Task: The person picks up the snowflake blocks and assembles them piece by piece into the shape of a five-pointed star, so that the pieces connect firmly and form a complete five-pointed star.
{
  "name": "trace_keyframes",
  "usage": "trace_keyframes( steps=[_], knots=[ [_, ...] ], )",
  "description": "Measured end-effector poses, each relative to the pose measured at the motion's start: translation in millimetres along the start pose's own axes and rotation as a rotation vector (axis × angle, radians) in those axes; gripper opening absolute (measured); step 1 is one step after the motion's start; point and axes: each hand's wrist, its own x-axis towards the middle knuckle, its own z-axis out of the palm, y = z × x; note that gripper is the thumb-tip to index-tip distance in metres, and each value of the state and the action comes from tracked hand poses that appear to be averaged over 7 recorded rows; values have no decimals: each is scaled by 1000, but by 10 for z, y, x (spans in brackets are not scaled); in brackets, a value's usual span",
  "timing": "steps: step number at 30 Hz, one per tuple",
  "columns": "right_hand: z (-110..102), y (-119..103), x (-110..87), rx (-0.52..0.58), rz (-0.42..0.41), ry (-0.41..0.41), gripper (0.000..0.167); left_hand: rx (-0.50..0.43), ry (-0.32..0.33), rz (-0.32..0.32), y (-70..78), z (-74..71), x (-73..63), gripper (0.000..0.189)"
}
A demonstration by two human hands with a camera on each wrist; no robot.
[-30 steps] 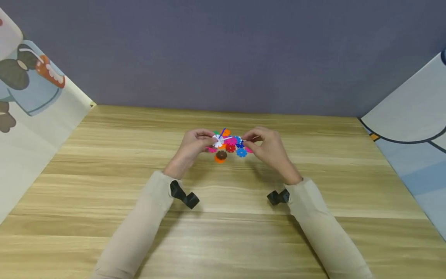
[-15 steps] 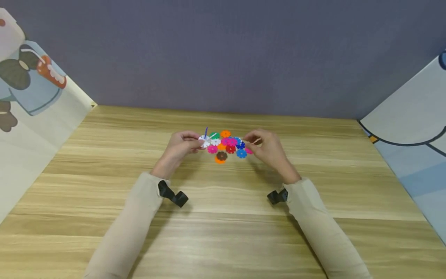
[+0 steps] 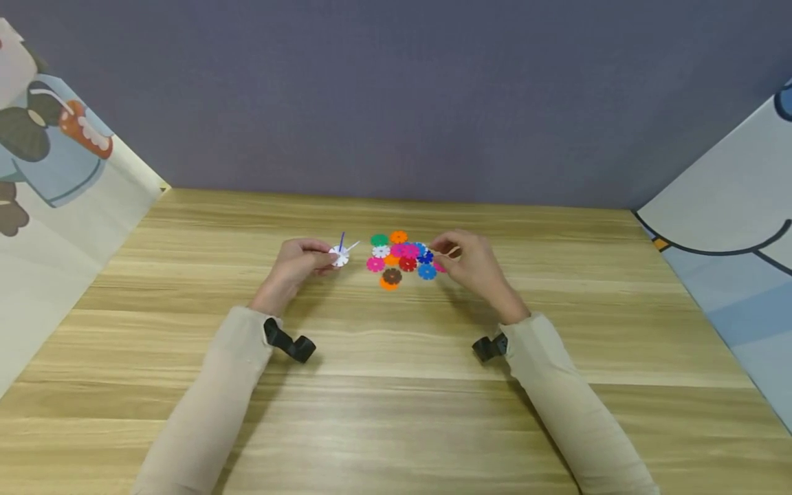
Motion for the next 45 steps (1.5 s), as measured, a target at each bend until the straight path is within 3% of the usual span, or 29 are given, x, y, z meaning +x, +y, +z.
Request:
trace_keyframes(
  steps=[6, 10, 18, 26, 40, 45],
  knots=[
    [17, 30, 20, 9, 60, -31, 18, 57, -3, -16, -21, -75, 19, 20],
    [44, 69, 27, 3, 102, -95, 22, 72, 8, -34, -39, -112, 23, 27],
    [66, 149, 29, 1, 172, -187, 31, 195, 53, -70, -52, -160, 36, 33],
    [81, 194, 35, -8, 183, -247, 37, 268, 73, -51, -71, -202, 37, 27],
    [131, 218, 92, -58, 202, -308, 35, 486, 121, -18, -70, -203, 34, 24],
    [145, 229, 101, -74, 189, -315, 34, 506, 135, -1, -70, -221, 29, 23]
  ],
)
